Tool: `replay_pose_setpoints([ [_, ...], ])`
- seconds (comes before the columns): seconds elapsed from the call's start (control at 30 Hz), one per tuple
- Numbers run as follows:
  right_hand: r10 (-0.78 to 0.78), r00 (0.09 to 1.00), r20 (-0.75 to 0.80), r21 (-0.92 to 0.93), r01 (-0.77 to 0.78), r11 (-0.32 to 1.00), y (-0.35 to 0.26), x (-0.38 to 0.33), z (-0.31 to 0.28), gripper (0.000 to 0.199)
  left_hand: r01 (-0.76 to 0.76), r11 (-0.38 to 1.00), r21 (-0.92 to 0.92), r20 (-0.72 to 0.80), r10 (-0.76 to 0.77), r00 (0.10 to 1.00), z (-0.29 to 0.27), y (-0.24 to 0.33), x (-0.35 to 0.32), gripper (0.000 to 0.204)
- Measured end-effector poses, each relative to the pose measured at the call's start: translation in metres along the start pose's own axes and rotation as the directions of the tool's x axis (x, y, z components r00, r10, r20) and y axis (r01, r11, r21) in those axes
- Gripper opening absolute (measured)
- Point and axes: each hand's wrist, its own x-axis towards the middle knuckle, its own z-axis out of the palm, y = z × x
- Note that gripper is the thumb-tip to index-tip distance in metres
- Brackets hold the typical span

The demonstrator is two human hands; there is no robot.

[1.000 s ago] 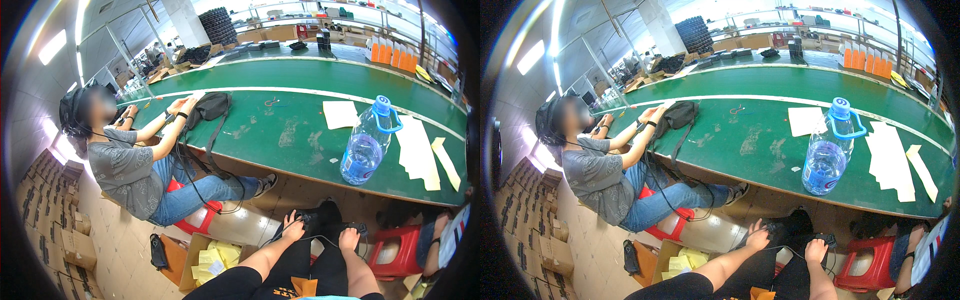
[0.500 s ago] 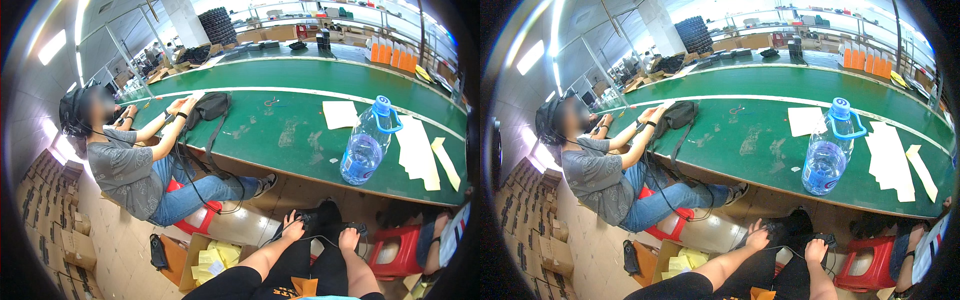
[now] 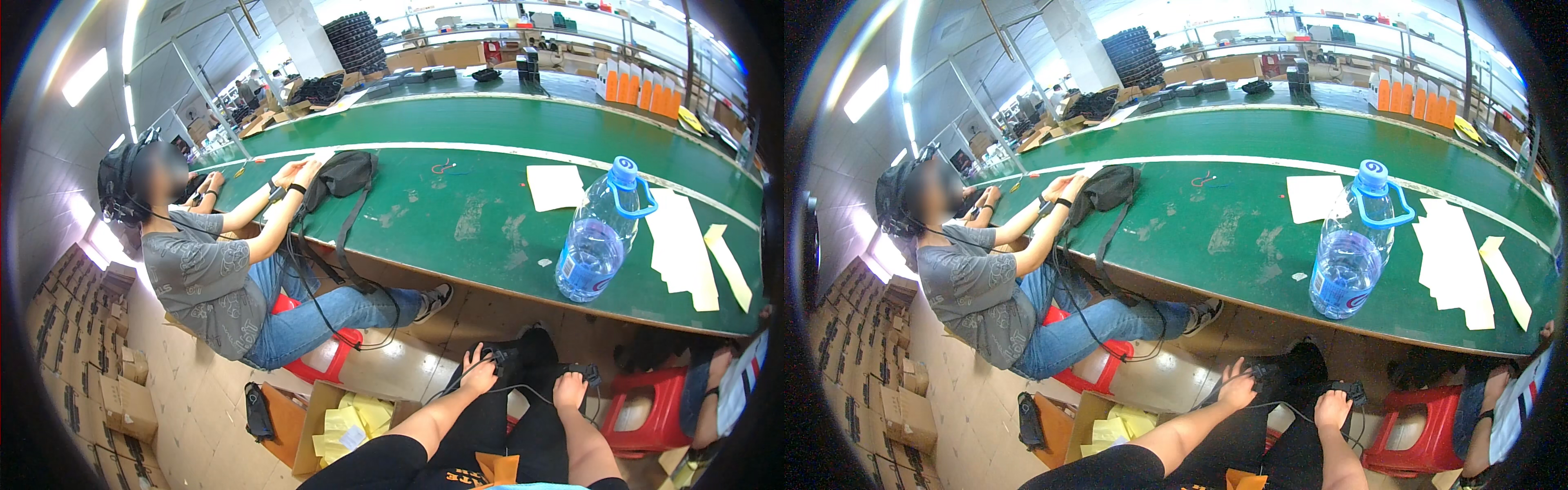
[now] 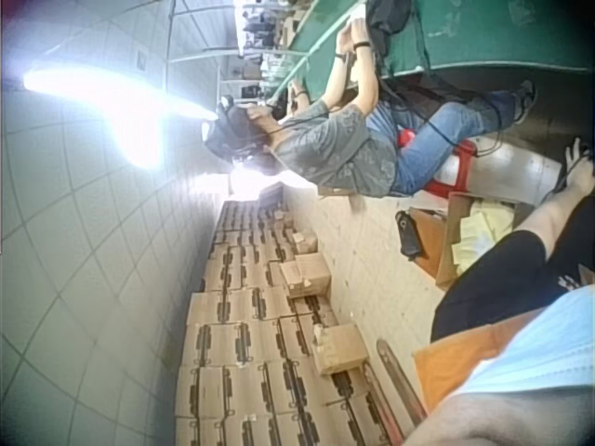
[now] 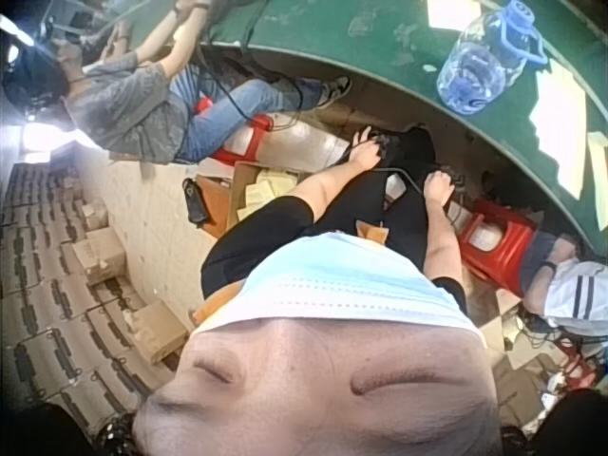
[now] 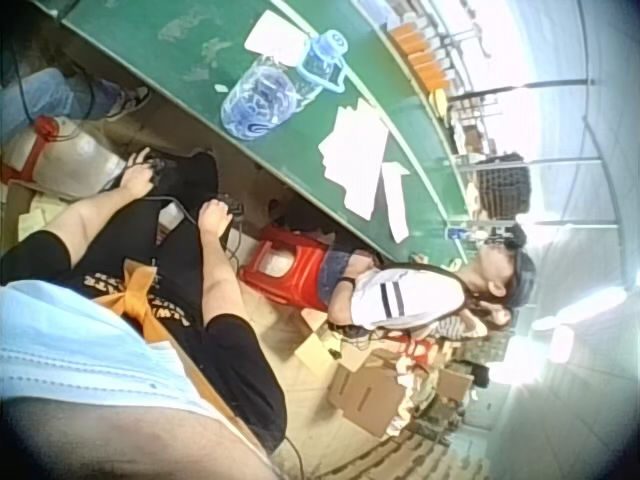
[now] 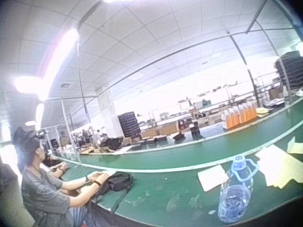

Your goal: Manipulate and inspect small black electromechanical components and straps at a workshop assembly table.

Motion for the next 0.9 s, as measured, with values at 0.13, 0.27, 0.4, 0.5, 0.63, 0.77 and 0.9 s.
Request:
replay_pose_setpoints([
  [0.13, 0.011, 1.000, 0.023, -0.002, -0.011, 1.000, 0.0011, 0.0018, 0.0014, 0.020, 0.007, 1.000, -0.018, -0.012, -0.007, 1.000, 0.0018, 0.0010, 0.0030, 0.037],
  [0.27, 0.017, 0.999, 0.039, -0.011, -0.017, 1.000, 0.0013, 0.0019, 0.0019, 0.021, -0.001, 1.000, -0.007, -0.012, 0.001, 1.000, 0.0041, -0.0001, 0.0039, 0.037],
  [0.4, 0.011, 1.000, 0.023, -0.021, -0.011, 1.000, 0.0021, 0.0010, 0.0037, 0.021, -0.001, 1.000, 0.013, 0.006, 0.001, 1.000, 0.0011, 0.0009, 0.0021, 0.038],
  [0.5, 0.009, 1.000, 0.019, -0.011, -0.008, 1.000, 0.0028, 0.0005, 0.0059, 0.021, -0.001, 1.000, 0.011, -0.002, 0.001, 1.000, 0.0049, -0.0007, 0.0031, 0.038],
  [0.63, -0.010, 1.000, -0.025, -0.006, 0.010, 1.000, 0.0020, -0.0002, 0.0030, 0.021, -0.003, 1.000, -0.002, -0.017, 0.003, 1.000, 0.0045, -0.0006, 0.0021, 0.038],
  [0.77, -0.009, 1.000, -0.029, 0.001, 0.009, 1.000, 0.0019, 0.0000, 0.0039, 0.021, -0.014, 1.000, -0.022, -0.042, 0.013, 0.999, 0.0047, -0.0012, 0.0026, 0.037],
  [0.9, -0.005, 1.000, -0.019, 0.002, 0.005, 1.000, 0.0034, 0.0005, 0.0073, 0.020, -0.016, 1.000, -0.006, -0.036, 0.016, 0.999, 0.0049, -0.0010, 0.0029, 0.035],
])
